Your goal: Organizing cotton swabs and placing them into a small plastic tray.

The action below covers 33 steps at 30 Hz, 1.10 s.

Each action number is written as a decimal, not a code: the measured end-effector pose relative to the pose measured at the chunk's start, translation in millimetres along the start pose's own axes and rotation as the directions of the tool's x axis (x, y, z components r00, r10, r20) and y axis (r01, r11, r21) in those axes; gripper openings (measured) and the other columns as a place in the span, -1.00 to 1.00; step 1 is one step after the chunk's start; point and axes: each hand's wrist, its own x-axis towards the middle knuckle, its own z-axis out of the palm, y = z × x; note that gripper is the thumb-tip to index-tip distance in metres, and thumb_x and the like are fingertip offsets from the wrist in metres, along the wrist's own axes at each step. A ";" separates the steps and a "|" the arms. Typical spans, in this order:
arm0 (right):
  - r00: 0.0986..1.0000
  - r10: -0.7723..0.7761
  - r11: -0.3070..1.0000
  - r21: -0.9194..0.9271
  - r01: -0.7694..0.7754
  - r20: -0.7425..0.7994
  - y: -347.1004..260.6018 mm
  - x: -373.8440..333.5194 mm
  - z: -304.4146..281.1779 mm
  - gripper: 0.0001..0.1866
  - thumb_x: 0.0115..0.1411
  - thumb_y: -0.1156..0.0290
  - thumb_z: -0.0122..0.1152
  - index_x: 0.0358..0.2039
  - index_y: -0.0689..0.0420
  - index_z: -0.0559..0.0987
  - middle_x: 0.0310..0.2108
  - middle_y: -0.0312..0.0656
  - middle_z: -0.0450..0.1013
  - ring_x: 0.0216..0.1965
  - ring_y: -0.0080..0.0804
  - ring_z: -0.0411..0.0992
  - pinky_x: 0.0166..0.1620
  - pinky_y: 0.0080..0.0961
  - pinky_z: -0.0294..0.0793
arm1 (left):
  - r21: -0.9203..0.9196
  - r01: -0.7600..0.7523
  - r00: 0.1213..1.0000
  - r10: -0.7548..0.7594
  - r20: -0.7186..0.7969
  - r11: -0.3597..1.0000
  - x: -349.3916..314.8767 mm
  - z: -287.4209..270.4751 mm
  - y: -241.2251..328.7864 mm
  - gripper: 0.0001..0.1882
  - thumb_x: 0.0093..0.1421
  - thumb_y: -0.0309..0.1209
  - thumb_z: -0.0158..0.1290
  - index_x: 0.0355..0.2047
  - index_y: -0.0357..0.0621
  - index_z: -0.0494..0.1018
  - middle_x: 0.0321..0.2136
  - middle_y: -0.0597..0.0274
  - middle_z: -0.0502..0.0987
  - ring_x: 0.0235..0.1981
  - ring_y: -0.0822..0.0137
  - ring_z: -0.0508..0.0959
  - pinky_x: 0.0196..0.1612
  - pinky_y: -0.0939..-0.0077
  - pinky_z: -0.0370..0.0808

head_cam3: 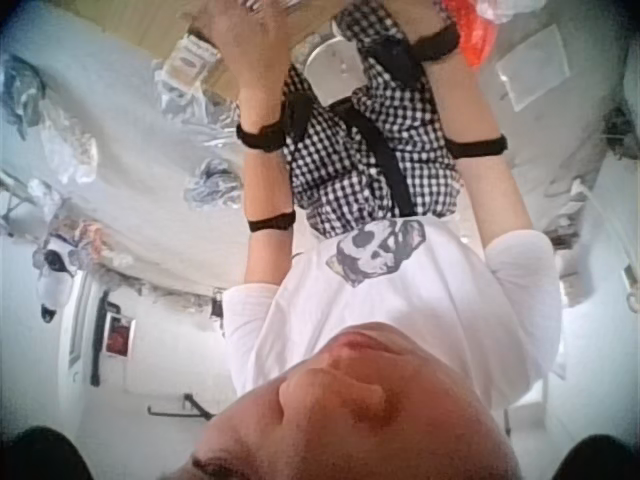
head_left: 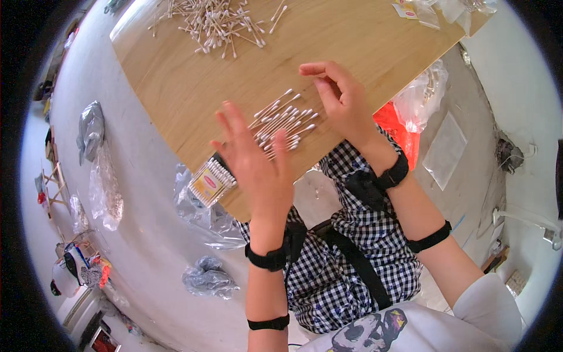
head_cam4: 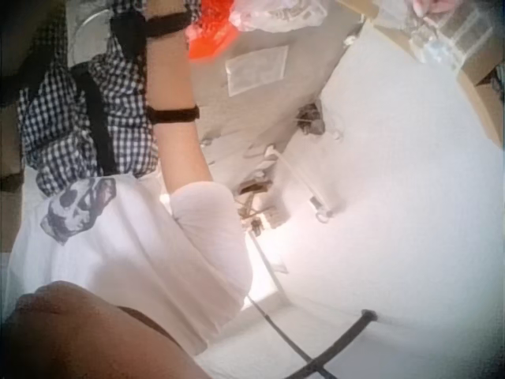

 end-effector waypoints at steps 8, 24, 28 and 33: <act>0.951 -0.214 0.737 -0.602 0.307 0.223 -10.3 -3.3 33.8 -0.55 0.29 0.24 -0.01 0.13 0.16 0.39 0.21 -0.07 0.29 0.33 -0.19 0.11 0.35 -0.10 -0.02 | 0.028 0.070 0.994 -0.068 -0.082 0.997 11.0 -39.8 -35.4 -0.81 0.11 -0.54 0.14 -0.23 -0.17 0.53 -0.24 0.12 0.55 -0.07 0.11 0.45 0.08 0.25 0.31; 0.913 -0.213 0.582 -0.705 0.405 0.349 -6.5 -5.6 57.3 -0.49 0.31 0.17 -0.07 0.18 0.21 0.34 0.25 -0.05 0.24 0.35 -0.19 0.06 0.38 -0.08 -0.10 | 0.207 -0.007 0.999 -0.003 0.050 0.978 22.4 -53.5 -48.5 -0.91 0.03 -0.48 0.19 -0.45 -0.11 0.48 -0.36 0.23 0.51 -0.15 0.13 0.44 0.02 0.26 0.27; 0.919 -0.214 0.619 -0.682 0.390 0.331 -8.3 -3.8 52.6 -0.50 0.32 0.19 -0.07 0.18 0.21 0.34 0.25 -0.04 0.23 0.35 -0.15 0.06 0.38 -0.07 -0.10 | 0.115 0.071 0.994 -0.081 0.079 0.991 13.0 -75.8 -42.5 -0.89 0.01 -0.51 0.19 -0.45 -0.10 0.47 -0.39 0.25 0.51 -0.19 0.15 0.44 0.00 0.27 0.26; 0.970 -0.216 0.918 -0.314 0.242 0.115 -11.4 -0.1 44.0 -0.56 0.32 0.25 -0.01 0.14 0.17 0.37 0.22 -0.03 0.26 0.34 -0.10 0.07 0.37 -0.06 -0.09 | 0.059 0.014 0.983 -0.024 0.181 0.998 -20.3 -72.7 -22.3 -0.88 -0.02 -0.50 0.20 -0.45 -0.09 0.48 -0.39 0.25 0.47 -0.17 0.15 0.42 -0.02 0.24 0.26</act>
